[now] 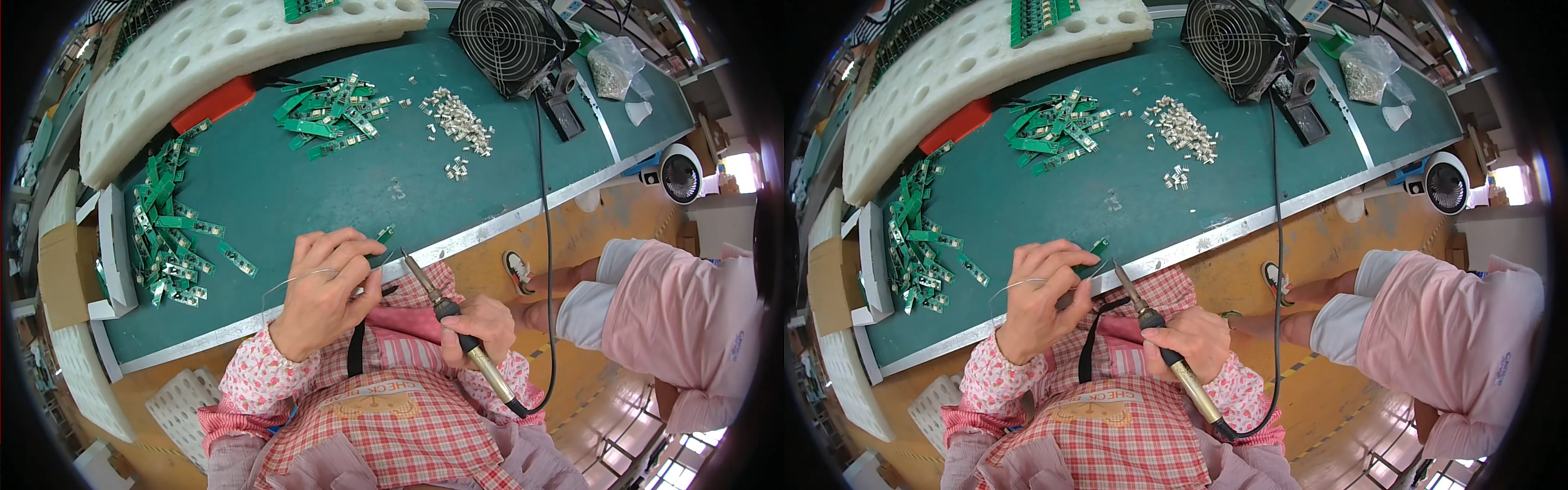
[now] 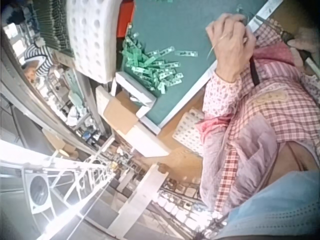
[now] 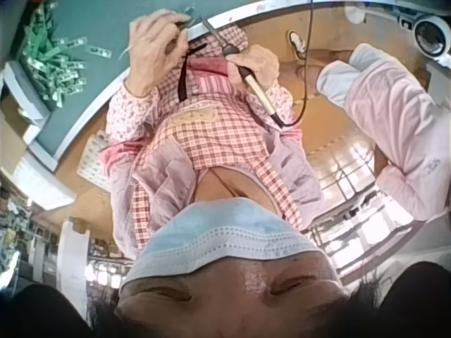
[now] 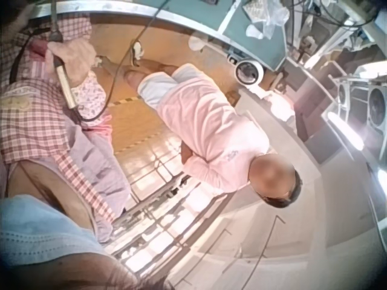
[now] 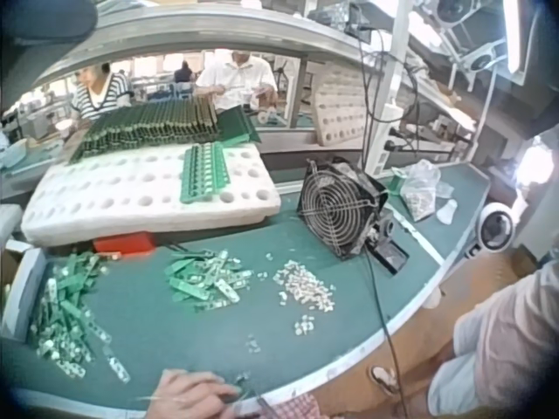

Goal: The person solders components onto circuit boards using a soldering iron and solder wire.

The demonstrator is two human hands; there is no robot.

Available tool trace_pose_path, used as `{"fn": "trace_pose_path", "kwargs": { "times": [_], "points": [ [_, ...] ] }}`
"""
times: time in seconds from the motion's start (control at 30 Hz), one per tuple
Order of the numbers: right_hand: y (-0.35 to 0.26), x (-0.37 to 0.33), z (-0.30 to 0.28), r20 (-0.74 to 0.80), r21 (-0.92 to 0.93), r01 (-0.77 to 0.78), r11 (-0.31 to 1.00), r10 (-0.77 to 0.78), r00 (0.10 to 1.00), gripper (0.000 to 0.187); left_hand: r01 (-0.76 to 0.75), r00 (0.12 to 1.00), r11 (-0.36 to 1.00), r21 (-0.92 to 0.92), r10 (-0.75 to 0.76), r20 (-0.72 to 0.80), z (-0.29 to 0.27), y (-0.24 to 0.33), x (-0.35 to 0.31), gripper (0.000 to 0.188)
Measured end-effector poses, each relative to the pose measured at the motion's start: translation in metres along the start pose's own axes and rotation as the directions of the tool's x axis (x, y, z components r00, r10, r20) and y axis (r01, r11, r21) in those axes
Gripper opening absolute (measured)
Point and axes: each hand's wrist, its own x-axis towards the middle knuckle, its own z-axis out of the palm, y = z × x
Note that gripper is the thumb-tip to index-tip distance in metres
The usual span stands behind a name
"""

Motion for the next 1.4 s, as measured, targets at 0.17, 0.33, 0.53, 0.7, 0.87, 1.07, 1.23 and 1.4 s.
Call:
{"fn": "trace_pose_path", "kwargs": {
  "times": [0.17,0.33,0.53,0.7,0.87,1.07,1.23,1.4],
  "points": [
    [0.001,-0.002,0.0,-0.038,-0.015,-0.01,1.0,0.01,0.999,0.022,0.029,1.0,0.998,-0.056,-0.028,0.008,0.0,-0.004,0.002,0.016],
    [0.005,0.001,0.002,-0.044,-0.007,-0.011,1.0,0.011,0.999,0.02,0.103,0.994,0.986,-0.134,-0.105,-0.005,0.0,-0.005,0.003,0.012],
    [0.013,0.009,0.005,-0.013,0.022,-0.038,0.999,0.038,0.999,0.02,0.129,0.991,0.983,-0.134,-0.131,-0.009,0.001,-0.005,0.006,0.011],
    [0.017,0.016,0.004,-0.002,0.065,-0.067,0.996,0.068,0.998,0.021,0.136,0.991,0.984,-0.113,-0.137,-0.007,0.002,-0.004,0.007,0.015],
    [0.023,0.028,0.002,0.047,0.069,-0.012,0.998,0.009,0.999,0.018,0.138,0.99,0.984,-0.109,-0.14,-0.01,0.004,-0.006,0.007,0.015],
    [0.026,0.041,-0.006,0.146,0.061,0.003,0.998,-0.012,0.989,0.023,0.15,0.988,0.982,-0.111,-0.152,-0.011,0.004,-0.005,0.008,0.015],
    [0.033,0.049,-0.016,0.245,0.092,-0.011,0.996,-0.012,0.969,0.022,0.164,0.986,0.98,-0.112,-0.164,0.004,0.004,-0.005,0.007,0.015],
    [0.042,0.049,-0.019,0.248,0.169,-0.075,0.983,0.032,0.968,0.019,0.172,0.985,0.979,-0.111,-0.171,0.014,0.003,-0.005,0.007,0.016]
  ]
}}
